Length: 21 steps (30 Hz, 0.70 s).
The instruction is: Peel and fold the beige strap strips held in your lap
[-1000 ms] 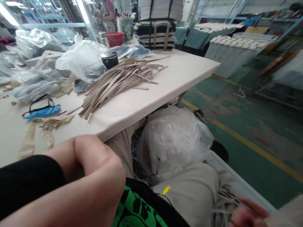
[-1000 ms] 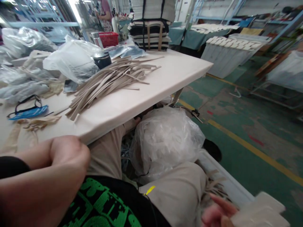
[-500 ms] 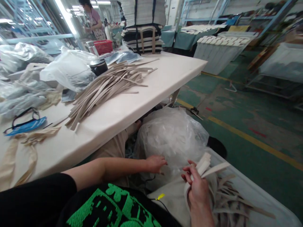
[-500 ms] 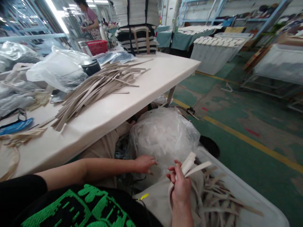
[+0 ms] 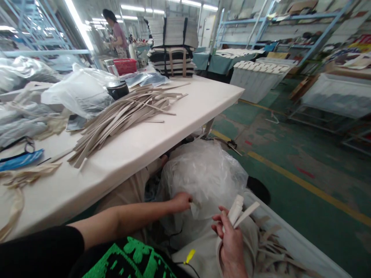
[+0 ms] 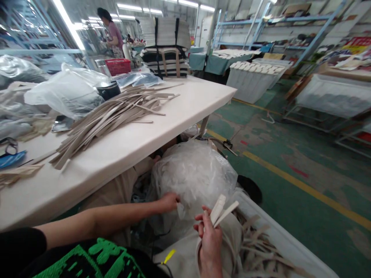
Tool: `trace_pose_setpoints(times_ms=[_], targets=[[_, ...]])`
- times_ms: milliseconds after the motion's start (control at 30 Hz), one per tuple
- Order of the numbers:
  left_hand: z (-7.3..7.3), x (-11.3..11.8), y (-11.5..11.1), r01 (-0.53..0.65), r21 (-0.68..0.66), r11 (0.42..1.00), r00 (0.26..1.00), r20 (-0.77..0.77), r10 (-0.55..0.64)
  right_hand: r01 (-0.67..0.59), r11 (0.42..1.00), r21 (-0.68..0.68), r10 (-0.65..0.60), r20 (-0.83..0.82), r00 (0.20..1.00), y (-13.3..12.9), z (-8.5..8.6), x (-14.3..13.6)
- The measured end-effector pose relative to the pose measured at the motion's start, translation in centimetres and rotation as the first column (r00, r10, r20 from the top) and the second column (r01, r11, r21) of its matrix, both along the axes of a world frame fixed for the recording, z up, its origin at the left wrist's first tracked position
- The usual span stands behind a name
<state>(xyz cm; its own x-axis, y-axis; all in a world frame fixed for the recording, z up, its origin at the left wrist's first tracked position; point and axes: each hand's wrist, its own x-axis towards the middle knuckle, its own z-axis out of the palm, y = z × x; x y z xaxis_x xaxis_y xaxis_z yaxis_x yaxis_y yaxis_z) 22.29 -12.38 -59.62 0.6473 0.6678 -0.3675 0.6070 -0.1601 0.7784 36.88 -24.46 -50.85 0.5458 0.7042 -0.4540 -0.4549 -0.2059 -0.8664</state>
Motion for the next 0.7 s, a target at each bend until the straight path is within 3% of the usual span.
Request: trace_pose_setpoints(times_ms=[133, 233, 300, 367, 433, 500, 600, 700], targets=[[4.7, -2.8, 0.7, -0.09, -0.166, 0.982, 0.991, 0.087, 0.106, -0.015, 1.0, -0.019, 0.015, -0.02, 1.0, 0.0, -0.4, 0.1], [9.1, -5.7, 0.4, -0.148, -0.19, 0.971, 0.94, 0.276, 0.198, -0.06, 0.998, -0.027, 0.057, -0.106, 0.993, -0.2, -0.5, 0.0], [11.8, -7.4, 0.0, -0.189, -0.131, 0.973, 0.912, 0.344, 0.224, -0.102, 0.994, -0.036, 0.095, -0.164, 0.982, -0.4, 0.0, -0.6], [13.7, -8.6, -0.6, -0.208, -0.205, 0.956, 0.875, 0.398, 0.276, -0.165, 0.986, -0.027, 0.158, -0.18, 0.971, -0.5, 1.1, -1.7], [14.7, -9.3, -1.5, -0.184, -0.347, 0.92, 0.837, 0.435, 0.331, -0.254, 0.967, 0.01, 0.252, -0.166, 0.953, -0.4, 2.4, -3.2], [15.1, -9.7, -2.4, -0.143, -0.385, 0.912, 0.844, 0.435, 0.315, -0.35, 0.936, 0.041, 0.353, -0.145, 0.924, 0.0, 3.6, -4.7], [15.1, -10.5, -3.5, -0.092, -0.167, 0.982, 0.937, 0.32, 0.142, -0.453, 0.889, 0.061, 0.457, -0.12, 0.881, 1.0, 4.5, -6.5], [14.9, -11.2, -3.9, -0.009, 0.027, 1.0, 0.984, 0.177, 0.004, -0.461, 0.888, 0.001, 0.46, -0.026, 0.887, 2.3, 4.6, -7.4]])
